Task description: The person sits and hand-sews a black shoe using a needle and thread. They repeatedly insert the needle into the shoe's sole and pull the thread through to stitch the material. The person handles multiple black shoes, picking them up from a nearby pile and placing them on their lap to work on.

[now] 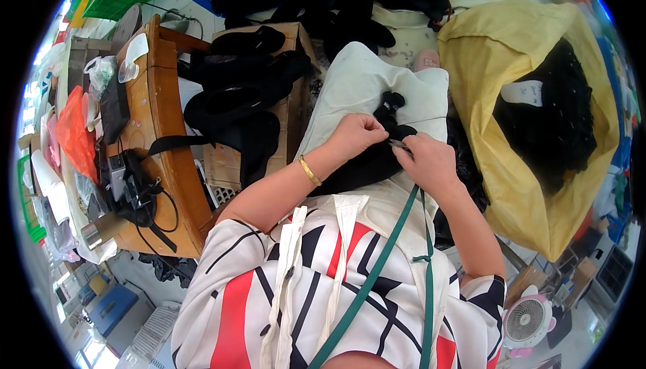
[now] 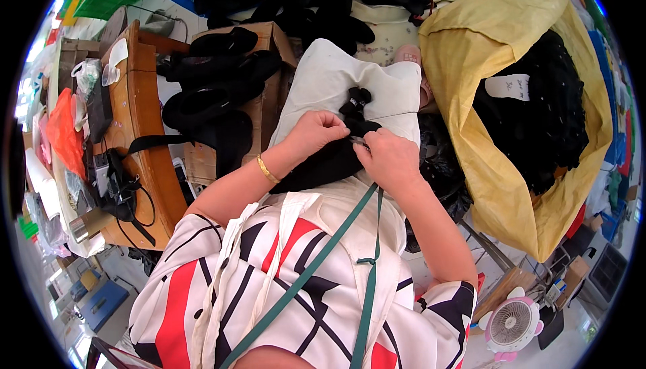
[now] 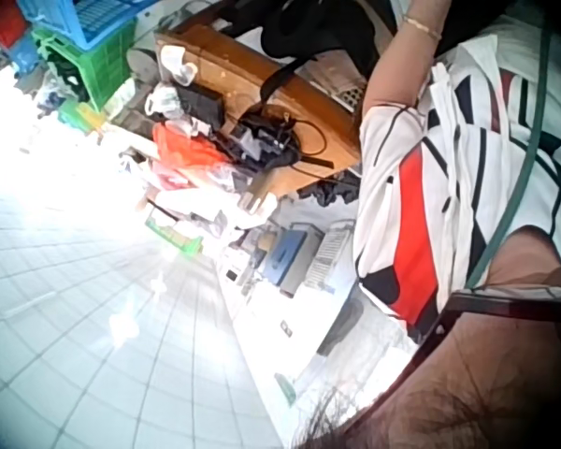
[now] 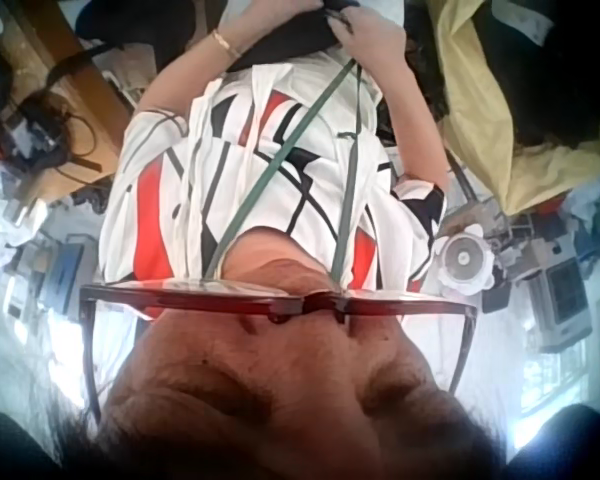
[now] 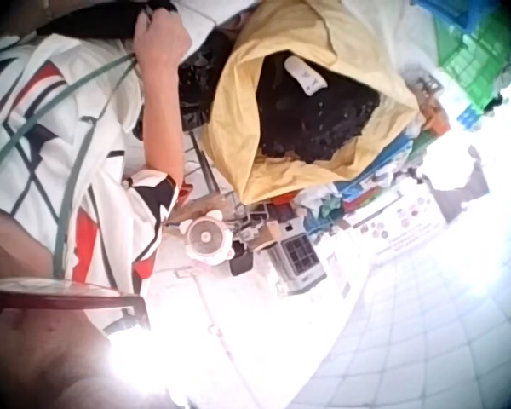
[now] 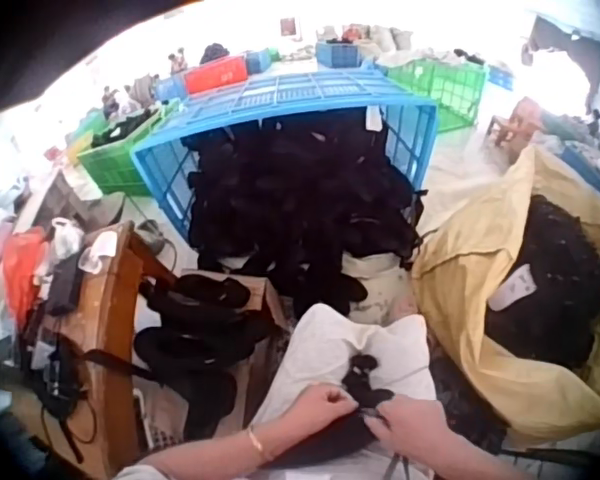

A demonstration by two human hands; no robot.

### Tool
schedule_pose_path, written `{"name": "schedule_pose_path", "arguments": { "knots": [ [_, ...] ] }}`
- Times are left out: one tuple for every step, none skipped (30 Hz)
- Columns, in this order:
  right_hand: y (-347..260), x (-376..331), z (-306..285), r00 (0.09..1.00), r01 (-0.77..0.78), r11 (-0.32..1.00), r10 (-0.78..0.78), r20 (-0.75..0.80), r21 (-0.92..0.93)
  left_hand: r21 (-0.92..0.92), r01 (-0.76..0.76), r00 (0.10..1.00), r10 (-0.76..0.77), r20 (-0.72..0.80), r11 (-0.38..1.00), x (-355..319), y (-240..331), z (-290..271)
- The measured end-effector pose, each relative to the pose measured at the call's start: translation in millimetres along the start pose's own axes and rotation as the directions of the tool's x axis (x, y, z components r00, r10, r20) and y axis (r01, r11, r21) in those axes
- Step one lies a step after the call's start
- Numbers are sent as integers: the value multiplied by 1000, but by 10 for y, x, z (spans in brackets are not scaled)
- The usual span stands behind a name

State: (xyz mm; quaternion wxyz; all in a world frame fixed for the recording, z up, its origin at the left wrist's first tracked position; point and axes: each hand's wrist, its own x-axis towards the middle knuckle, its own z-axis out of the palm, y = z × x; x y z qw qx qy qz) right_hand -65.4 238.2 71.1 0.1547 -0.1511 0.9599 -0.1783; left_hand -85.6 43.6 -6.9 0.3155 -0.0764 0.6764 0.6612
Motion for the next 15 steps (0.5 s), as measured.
{"name": "schedule_pose_path", "arguments": {
  "knots": [
    [-3, 14, 6, 1000, 4, 1000, -4, 3, -7, -4, 3, 1000, -3, 0, 1000, 4, -6, -2],
    [-4, 24, 10, 1000, 7, 1000, -7, 5, -15, -8, 5, 1000, -5, 2, 1000, 11, -9, -1],
    [-6, 30, 10, 1000, 5, 1000, -5, 6, -15, -12, 7, 1000, -7, 4, 1000, 16, -13, 0],
    [-10, 34, 5, 1000, 2, 1000, -2, 7, -15, -12, 7, 1000, -7, 5, 1000, 19, -18, 0],
    [-11, 40, 4, 1000, 2, 1000, -2, 8, -14, -12, 6, 1000, -6, 5, 1000, 23, -22, -1],
    [-9, 46, 8, 1000, 8, 1000, -8, 4, -12, -11, 5, 1000, -5, 4, 1000, 25, -26, -1],
    [-7, 52, 14, 1000, 14, 1000, -14, 0, -10, -9, 4, 1000, -4, 7, 1000, 30, -38, -3],
    [-7, 57, 19, 1000, 18, 1000, -18, -6, -8, -6, 1, 1000, -1, 11, 1000, 38, -47, -5],
    [-7, 63, 23, 1000, 25, 1000, -25, -10, -8, -3, -1, 1000, 1, 14, 1000, 43, -53, -7],
    [-8, 69, 28, 999, 32, 999, -33, -15, -9, 1, 4, 1000, -4, 10, 1000, 44, -58, -4],
    [-9, 72, 34, 999, 40, 999, -40, -19, -10, 5, 9, 1000, -9, 6, 1000, 41, -52, 2],
    [-9, 71, 43, 999, 43, 999, -44, -26, -18, 10, 14, 1000, -14, 2, 1000, 39, -45, 5],
    [-9, 65, 58, 998, 47, 999, -48, -34, -26, 14, 14, 1000, -14, 1, 1000, 36, -37, 5],
    [-9, 58, 73, 998, 50, 998, -52, -41, -35, 18, 14, 1000, -14, 0, 1000, 34, -28, 1],
    [-9, 59, 72, 998, 50, 998, -52, -41, -35, 22, 13, 1000, -13, 0, 1000, 31, -17, -4]
  ]
}}
